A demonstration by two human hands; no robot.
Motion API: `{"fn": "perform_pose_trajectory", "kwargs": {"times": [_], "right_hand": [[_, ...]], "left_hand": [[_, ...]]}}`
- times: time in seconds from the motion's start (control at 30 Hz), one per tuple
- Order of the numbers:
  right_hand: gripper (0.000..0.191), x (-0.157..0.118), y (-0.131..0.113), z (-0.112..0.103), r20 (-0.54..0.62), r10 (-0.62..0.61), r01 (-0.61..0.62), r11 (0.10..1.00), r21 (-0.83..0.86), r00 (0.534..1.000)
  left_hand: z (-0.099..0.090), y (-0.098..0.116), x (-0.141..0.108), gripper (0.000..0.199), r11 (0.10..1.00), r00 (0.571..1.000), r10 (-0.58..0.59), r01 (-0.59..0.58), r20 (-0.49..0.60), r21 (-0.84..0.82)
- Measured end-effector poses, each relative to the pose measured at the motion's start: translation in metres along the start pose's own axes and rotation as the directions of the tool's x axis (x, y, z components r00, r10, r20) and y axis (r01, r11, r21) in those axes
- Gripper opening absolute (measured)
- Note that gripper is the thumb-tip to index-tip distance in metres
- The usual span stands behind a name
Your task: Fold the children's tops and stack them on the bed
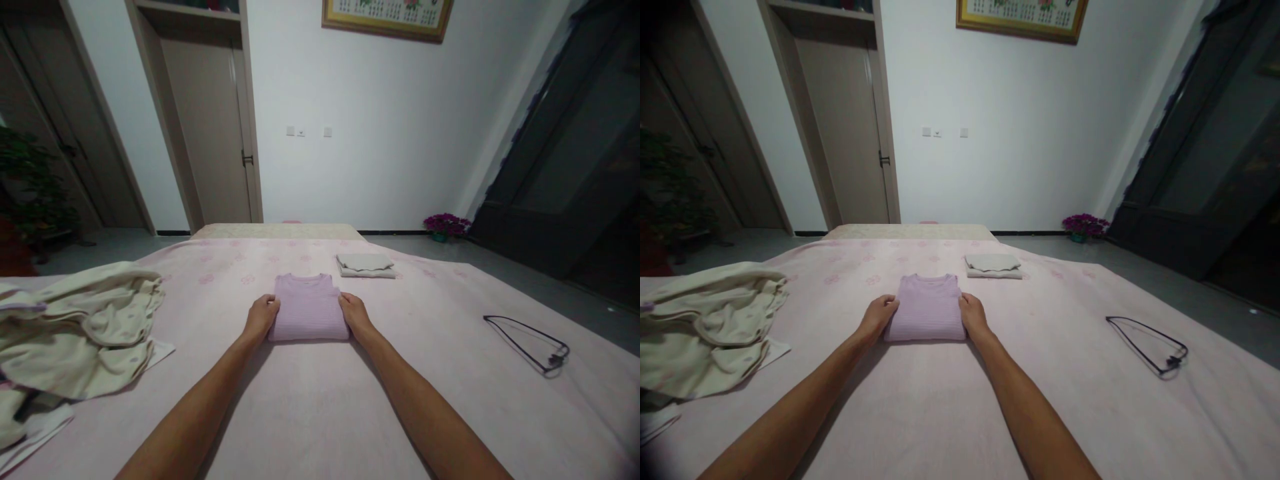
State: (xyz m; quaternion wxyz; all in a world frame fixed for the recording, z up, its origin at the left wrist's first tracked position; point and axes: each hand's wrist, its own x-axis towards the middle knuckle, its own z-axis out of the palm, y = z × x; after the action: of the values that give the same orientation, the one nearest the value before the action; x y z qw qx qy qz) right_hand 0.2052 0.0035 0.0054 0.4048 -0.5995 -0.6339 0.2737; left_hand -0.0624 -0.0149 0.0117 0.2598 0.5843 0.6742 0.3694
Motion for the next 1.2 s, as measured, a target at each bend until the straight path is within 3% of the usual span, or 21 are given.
{"fn": "perform_pose_trajectory", "kwargs": {"times": [0.13, 0.27, 0.37, 0.47, 0.57, 0.73, 0.8, 0.83, 0.93, 1.0, 1.03, 1.1, 1.2], "right_hand": [[0.038, 0.009, 0.002, 0.004, 0.026, -0.009, 0.011, 0.997, -0.079, 1.000], [0.028, 0.008, 0.006, 0.002, -0.026, -0.010, 0.004, 0.974, -0.228, 1.000], [0.040, 0.004, 0.007, 0.001, -0.068, -0.029, 0.008, 0.957, -0.289, 0.997], [0.045, 0.001, 0.006, 0.000, -0.077, -0.089, 0.056, 0.933, -0.355, 0.993], [0.036, -0.001, 0.005, -0.001, -0.022, -0.153, 0.127, 0.884, -0.449, 0.988], [0.035, -0.002, 0.007, -0.006, 0.055, -0.167, 0.172, 0.845, -0.506, 0.984], [0.041, -0.002, 0.010, -0.011, 0.045, -0.174, 0.173, 0.858, -0.484, 0.984], [0.042, -0.002, 0.012, -0.014, 0.027, -0.191, 0.183, 0.873, -0.453, 0.981], [0.043, -0.004, 0.022, -0.027, 0.016, -0.345, 0.331, 0.886, -0.323, 0.939], [0.048, -0.007, 0.029, -0.036, 0.098, -0.475, 0.484, 0.839, -0.248, 0.875], [0.053, -0.010, 0.033, -0.041, 0.159, -0.520, 0.543, 0.810, -0.221, 0.839], [0.062, -0.015, 0.039, -0.047, 0.280, -0.550, 0.608, 0.771, -0.192, 0.786], [0.066, -0.020, 0.042, -0.053, 0.400, -0.521, 0.622, 0.763, -0.179, 0.754]], "left_hand": [[-0.002, -0.002, 0.000, 0.041, 0.998, 0.999, -0.038, 0.037, 0.001, 0.046], [-0.010, -0.004, 0.001, 0.041, 0.990, 0.998, -0.047, 0.042, 0.033, 0.135], [-0.015, -0.004, 0.000, 0.047, 0.981, 0.999, -0.035, 0.029, 0.027, 0.190], [-0.015, -0.006, -0.003, 0.048, 0.977, 0.999, 0.008, -0.014, 0.032, 0.212], [-0.014, -0.007, -0.006, 0.045, 0.971, 0.997, 0.066, -0.073, 0.039, 0.228], [-0.018, -0.014, -0.010, 0.042, 0.929, 0.982, 0.186, -0.188, 0.036, 0.318], [-0.024, -0.022, -0.011, 0.046, 0.877, 0.940, 0.338, -0.333, 0.046, 0.346], [-0.028, -0.027, -0.012, 0.048, 0.833, 0.894, 0.441, -0.439, 0.076, 0.337], [-0.041, -0.042, -0.013, 0.060, 0.637, 0.680, 0.697, -0.733, 0.227, 0.240], [-0.050, -0.051, -0.015, 0.068, 0.547, 0.578, 0.756, -0.816, 0.306, 0.187], [-0.053, -0.054, -0.015, 0.070, 0.533, 0.559, 0.759, -0.828, 0.334, 0.174], [-0.058, -0.058, -0.016, 0.071, 0.544, 0.563, 0.737, -0.823, 0.375, 0.167], [-0.060, -0.056, -0.017, 0.066, 0.569, 0.590, 0.695, -0.801, 0.410, 0.188]]}}
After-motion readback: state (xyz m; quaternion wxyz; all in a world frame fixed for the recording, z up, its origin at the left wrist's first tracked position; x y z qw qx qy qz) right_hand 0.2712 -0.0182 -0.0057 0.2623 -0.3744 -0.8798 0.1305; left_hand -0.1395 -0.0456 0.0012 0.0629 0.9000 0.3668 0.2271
